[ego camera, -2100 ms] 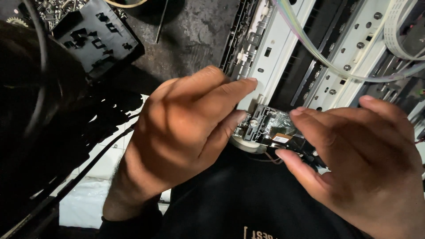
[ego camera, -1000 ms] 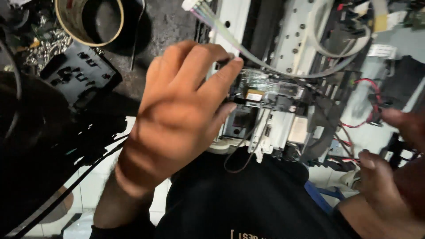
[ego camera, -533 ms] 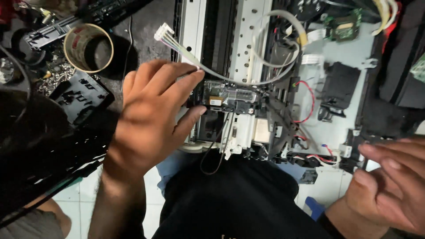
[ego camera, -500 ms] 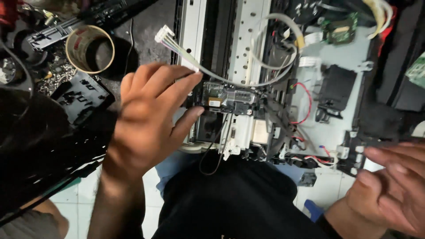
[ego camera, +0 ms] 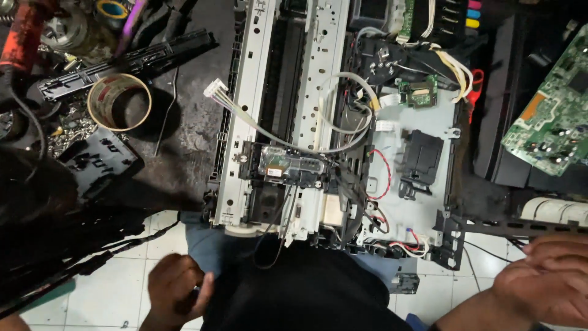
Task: The person works on a disassembled printer placed on their lap, manipulating a small mechanical component with wires and adjusting internal parts. They handle a small circuit board and connect it to the printer's internal wiring.
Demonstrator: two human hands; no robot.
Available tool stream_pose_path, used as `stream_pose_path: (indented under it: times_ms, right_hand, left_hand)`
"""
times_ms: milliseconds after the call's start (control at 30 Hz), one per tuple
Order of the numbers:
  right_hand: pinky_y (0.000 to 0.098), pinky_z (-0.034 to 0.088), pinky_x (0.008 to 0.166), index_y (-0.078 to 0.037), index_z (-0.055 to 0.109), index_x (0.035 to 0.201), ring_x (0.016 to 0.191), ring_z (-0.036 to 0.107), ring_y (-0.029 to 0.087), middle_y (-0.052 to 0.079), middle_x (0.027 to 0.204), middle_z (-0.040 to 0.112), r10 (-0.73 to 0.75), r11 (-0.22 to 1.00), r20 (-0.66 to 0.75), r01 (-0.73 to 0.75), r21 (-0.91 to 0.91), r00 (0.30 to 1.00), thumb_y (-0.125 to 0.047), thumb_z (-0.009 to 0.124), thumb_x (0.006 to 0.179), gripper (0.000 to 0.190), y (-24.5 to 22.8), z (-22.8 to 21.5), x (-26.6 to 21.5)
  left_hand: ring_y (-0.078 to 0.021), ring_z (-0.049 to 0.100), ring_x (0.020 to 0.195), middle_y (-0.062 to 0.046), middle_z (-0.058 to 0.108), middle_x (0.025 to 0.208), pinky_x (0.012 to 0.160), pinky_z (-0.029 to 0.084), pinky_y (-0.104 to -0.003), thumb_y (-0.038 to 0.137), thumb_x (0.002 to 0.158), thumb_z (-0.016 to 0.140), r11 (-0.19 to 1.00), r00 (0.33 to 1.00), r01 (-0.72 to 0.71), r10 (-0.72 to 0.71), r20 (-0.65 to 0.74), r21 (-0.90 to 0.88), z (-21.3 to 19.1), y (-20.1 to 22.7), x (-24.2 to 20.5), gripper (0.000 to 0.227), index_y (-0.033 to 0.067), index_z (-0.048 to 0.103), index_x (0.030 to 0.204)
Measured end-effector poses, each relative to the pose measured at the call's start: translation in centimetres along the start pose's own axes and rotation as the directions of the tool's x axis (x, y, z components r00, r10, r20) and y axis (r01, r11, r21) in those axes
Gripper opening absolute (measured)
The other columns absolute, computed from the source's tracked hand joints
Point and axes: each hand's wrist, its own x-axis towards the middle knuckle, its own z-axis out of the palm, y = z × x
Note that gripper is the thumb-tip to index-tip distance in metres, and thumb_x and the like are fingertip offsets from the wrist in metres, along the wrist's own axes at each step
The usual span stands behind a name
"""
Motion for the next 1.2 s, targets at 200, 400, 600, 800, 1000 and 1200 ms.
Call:
stream_pose_path:
  times_ms: [200,400,600,800,1000,1200]
  right_hand:
    - [0.053,0.037,0.059,-0.003,0.018,0.091,0.05,0.018,0.031,0.024,0.068,0.024,-0.258,0.938,0.328,0.317,-0.138,0.908,-0.033,0.028,0.119,0.043,-6.1,9.5,2.1]
    - [0.0523,0.038,0.061,0.003,0.031,0.074,0.054,0.042,0.037,0.027,0.064,0.04,-0.175,0.98,0.348,0.198,-0.031,0.921,-0.03,0.045,0.107,0.05,-4.8,9.5,1.6]
    - [0.0519,0.049,0.062,0.017,0.037,0.111,0.064,0.052,0.043,0.045,0.103,0.046,-0.3,0.891,0.411,0.406,-0.202,0.861,0.028,0.038,0.107,0.012,-8.1,11.6,3.5]
    - [0.0417,0.058,0.094,-0.003,0.073,0.106,0.103,0.073,0.03,0.015,0.112,0.073,-0.043,0.879,0.891,0.441,-0.181,0.451,-0.02,0.076,0.079,0.032,-2.6,5.2,6.8]
    - [0.0417,0.058,0.074,0.02,0.068,0.087,0.076,0.067,0.035,0.029,0.081,0.068,-0.154,0.889,0.571,0.365,-0.275,0.806,0.017,0.067,0.096,0.009,-6.6,10.8,4.7]
    - [0.0402,0.054,0.07,0.007,0.079,0.099,0.081,0.069,0.032,0.024,0.092,0.074,-0.172,0.792,0.764,0.549,-0.268,0.622,-0.003,0.084,0.096,0.011,-10.3,16.1,11.0]
  left_hand:
    - [-0.0306,0.052,0.056,-0.008,0.056,0.069,0.048,0.039,-0.042,0.025,0.084,0.06,0.993,0.959,0.119,-0.119,0.258,0.019,4.8,-6.4,-10.5,0.016,0.0132,0.057,0.074]
    - [-0.0314,0.054,0.057,-0.007,0.054,0.071,0.05,0.042,-0.043,0.029,0.084,0.049,0.995,0.949,0.09,-0.096,0.301,0.037,4.7,-7.1,-9.2,0.018,0.0152,0.054,0.074]
    - [-0.0283,0.053,0.054,-0.005,0.053,0.067,0.048,0.039,-0.04,0.028,0.091,0.044,0.994,0.971,0.077,-0.057,0.234,-0.076,4.5,-7.2,-8.6,0.025,0.0142,0.054,0.072]
    - [-0.0314,0.056,0.06,-0.007,0.057,0.073,0.052,0.042,-0.044,0.036,0.089,0.044,0.996,0.941,0.074,-0.089,0.327,0.058,5.3,-8.3,-10.0,0.029,0.0159,0.055,0.071]
    - [-0.0278,0.053,0.052,-0.004,0.052,0.064,0.047,0.038,-0.041,0.036,0.09,0.046,0.984,0.95,0.165,-0.142,0.278,-0.062,4.9,-7.3,-8.6,0.031,0.0166,0.052,0.066]
    - [-0.0299,0.057,0.059,-0.005,0.059,0.071,0.051,0.041,-0.041,0.028,0.087,0.052,0.985,0.963,0.159,-0.138,0.232,-0.074,5.2,-7.5,-9.9,0.019,0.0139,0.057,0.075]
